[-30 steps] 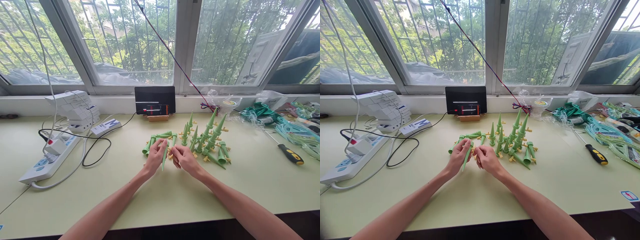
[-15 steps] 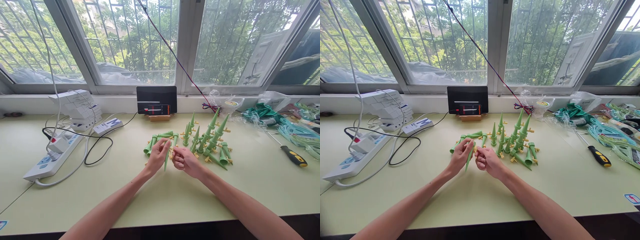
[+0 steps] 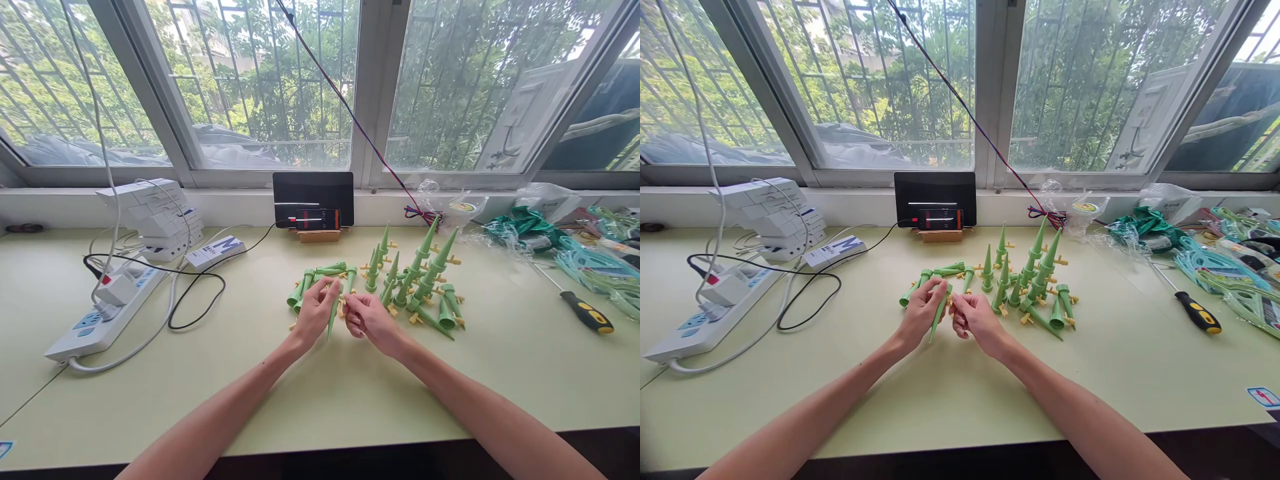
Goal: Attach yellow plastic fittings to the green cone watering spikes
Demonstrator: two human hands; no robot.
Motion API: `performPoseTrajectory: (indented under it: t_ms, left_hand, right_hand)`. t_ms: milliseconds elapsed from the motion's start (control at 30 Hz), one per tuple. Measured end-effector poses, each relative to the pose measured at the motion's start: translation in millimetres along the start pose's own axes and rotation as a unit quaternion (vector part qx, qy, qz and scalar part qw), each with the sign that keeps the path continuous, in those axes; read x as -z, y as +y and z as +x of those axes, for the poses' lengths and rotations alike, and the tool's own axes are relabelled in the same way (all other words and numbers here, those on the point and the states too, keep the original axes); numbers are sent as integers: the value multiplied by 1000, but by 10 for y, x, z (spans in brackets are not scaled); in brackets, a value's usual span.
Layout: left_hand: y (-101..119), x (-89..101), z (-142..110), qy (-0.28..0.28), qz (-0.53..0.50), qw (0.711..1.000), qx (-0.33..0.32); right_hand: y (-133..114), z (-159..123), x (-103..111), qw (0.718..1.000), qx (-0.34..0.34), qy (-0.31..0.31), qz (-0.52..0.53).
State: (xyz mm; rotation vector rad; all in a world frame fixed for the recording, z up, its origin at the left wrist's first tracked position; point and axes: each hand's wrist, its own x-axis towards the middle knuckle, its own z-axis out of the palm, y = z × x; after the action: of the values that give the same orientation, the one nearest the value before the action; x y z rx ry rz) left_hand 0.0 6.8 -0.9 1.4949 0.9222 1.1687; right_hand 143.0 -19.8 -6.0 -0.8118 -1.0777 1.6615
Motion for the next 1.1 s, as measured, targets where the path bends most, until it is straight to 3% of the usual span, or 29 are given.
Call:
performPoseTrajectory:
  t_ms: [233, 300, 400, 467, 533, 600, 733, 833, 1100]
  left_hand:
    - [7, -31, -17, 6, -42, 998, 36]
    - [17, -35, -21, -1, -61, 997, 55]
    - [29, -35, -25, -10, -87, 993, 79]
    - [32, -35, -26, -14, -101, 991, 89]
    - [30, -36, -26, -16, -108, 990, 92]
    - [22, -38, -27, -16, -105, 991, 87]
    - [-2, -41, -29, -9, -76, 995, 60]
    - [-21, -36, -30, 0, -39, 999, 35]
    - [-69, -24, -23, 6, 3, 1000, -1]
  right_hand:
    - [5, -25, -20, 986, 85, 29, -141]
    - [9, -37, -9, 966, 128, 44, -222]
    - [10, -53, 20, 912, 196, 68, -355]
    - [10, -57, 33, 882, 227, 76, -406]
    - [13, -57, 35, 872, 237, 79, -421]
    - [16, -54, 26, 884, 222, 81, -404]
    - [7, -44, -9, 946, 155, 61, -278]
    - [-20, -39, -33, 977, 109, 38, -181]
    - [-48, -33, -46, 994, 53, 27, -92]
